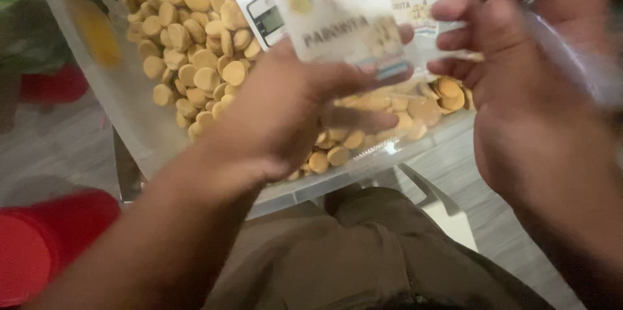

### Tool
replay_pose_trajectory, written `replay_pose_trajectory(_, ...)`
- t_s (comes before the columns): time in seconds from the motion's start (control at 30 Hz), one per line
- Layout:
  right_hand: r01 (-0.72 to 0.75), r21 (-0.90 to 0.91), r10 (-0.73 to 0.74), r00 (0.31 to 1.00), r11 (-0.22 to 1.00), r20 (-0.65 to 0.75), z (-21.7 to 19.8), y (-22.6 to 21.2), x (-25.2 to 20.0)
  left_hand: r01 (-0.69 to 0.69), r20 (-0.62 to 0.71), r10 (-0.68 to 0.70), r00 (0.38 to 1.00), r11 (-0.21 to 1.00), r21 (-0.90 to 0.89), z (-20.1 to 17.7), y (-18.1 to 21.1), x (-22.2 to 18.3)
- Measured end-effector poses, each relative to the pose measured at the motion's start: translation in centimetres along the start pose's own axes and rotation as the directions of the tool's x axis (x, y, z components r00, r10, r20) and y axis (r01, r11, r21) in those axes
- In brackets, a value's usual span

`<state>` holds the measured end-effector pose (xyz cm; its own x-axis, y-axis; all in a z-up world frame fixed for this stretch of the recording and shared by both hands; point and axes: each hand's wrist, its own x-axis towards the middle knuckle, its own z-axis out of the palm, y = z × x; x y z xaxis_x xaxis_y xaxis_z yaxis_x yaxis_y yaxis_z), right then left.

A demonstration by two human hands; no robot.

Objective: The person writes on a clear plastic bag with a pen, then scoops round cookies from a large bin and places them into the bag on a digital scale. The person adjusts the cookies to reach a target weight and sets the filled bag aside.

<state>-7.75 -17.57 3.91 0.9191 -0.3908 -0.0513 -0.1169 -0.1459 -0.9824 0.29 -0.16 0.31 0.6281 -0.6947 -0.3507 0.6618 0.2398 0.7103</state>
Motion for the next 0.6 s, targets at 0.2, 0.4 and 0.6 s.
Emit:
replay_pose_trajectory(0.2,0.002,-0.352,0.085,0.969,0.936,0.233,-2.0,1.9,0.8,0.264,-0.137,-0.241,0.961,0.945,0.195,-0.4,-3.2,0.3)
replay_pose_trajectory(0.4,-0.009,0.075,0.004,0.997,0.997,0.071,-5.0,4.9,4.9,0.380,-0.270,-0.340,0.901,0.918,0.112,-3.2,-4.8,-1.1)
replay_pose_trajectory(0.6,-0.020,-0.656,0.034,0.999,0.754,0.009,-3.4,6.8,3.4,0.408,-0.332,-0.326,0.885,0.887,0.216,-4.3,-5.9,-2.1)
